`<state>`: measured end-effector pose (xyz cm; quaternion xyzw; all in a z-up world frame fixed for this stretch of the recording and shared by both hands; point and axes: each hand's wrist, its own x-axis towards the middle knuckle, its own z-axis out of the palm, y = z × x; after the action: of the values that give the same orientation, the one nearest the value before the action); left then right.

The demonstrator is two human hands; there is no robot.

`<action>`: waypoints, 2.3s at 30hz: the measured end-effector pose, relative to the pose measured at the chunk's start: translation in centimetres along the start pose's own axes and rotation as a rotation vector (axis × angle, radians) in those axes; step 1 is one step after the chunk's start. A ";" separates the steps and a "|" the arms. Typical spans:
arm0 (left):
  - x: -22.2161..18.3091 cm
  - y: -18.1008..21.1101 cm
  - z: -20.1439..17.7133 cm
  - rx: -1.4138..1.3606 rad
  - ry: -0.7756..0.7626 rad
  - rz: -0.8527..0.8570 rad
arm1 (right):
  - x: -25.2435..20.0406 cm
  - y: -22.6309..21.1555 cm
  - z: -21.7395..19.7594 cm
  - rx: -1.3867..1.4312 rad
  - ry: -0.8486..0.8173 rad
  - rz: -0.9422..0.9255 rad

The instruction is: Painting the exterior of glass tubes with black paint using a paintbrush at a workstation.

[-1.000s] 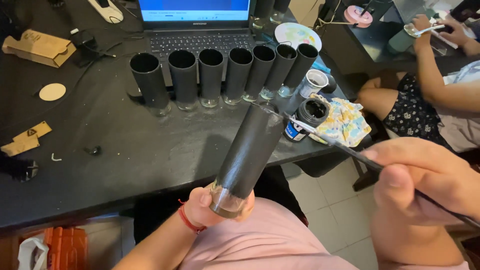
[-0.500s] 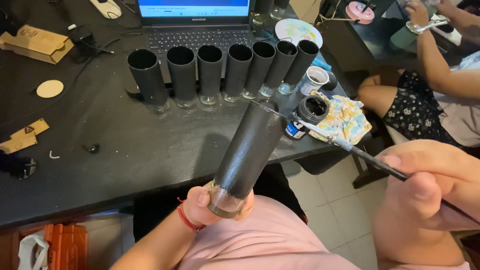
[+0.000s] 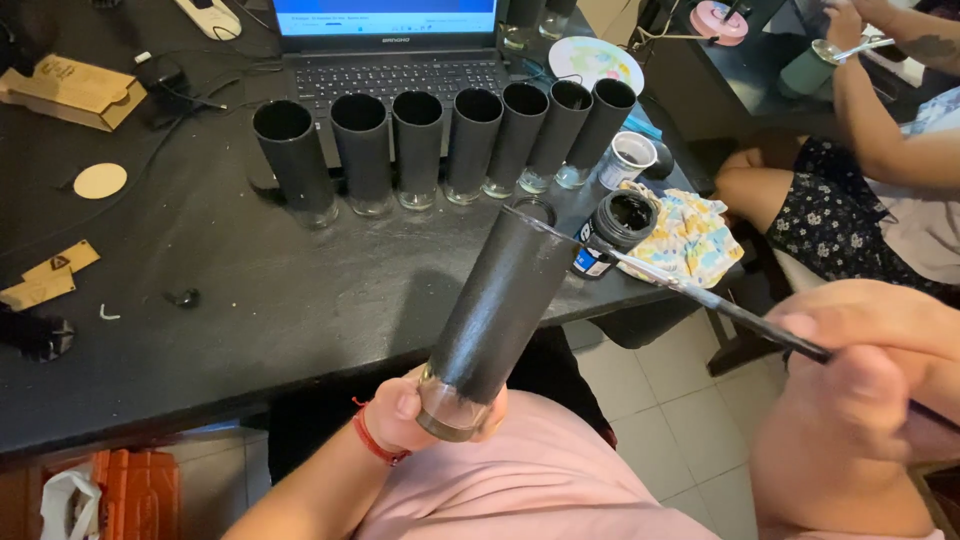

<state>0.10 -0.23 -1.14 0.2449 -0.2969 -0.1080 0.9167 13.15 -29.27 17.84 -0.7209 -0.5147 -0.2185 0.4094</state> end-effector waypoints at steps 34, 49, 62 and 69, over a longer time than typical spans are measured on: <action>0.2 1.5 1.4 0.473 0.037 -0.098 | 0.1 -1.1 4.3 -0.009 0.328 -0.053; 0.9 2.7 2.8 0.554 0.056 -0.065 | 1.9 2.5 6.6 0.482 0.375 0.044; 1.7 3.0 3.8 0.437 0.022 -0.056 | 2.1 1.6 7.3 0.539 0.403 0.141; 1.5 3.8 4.0 0.745 0.124 -0.013 | 1.4 2.4 6.4 0.692 0.565 0.386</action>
<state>-0.91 0.96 4.41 0.5694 -0.2584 0.0167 0.7802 15.15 -23.60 14.33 -0.5373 -0.2829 -0.1418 0.7818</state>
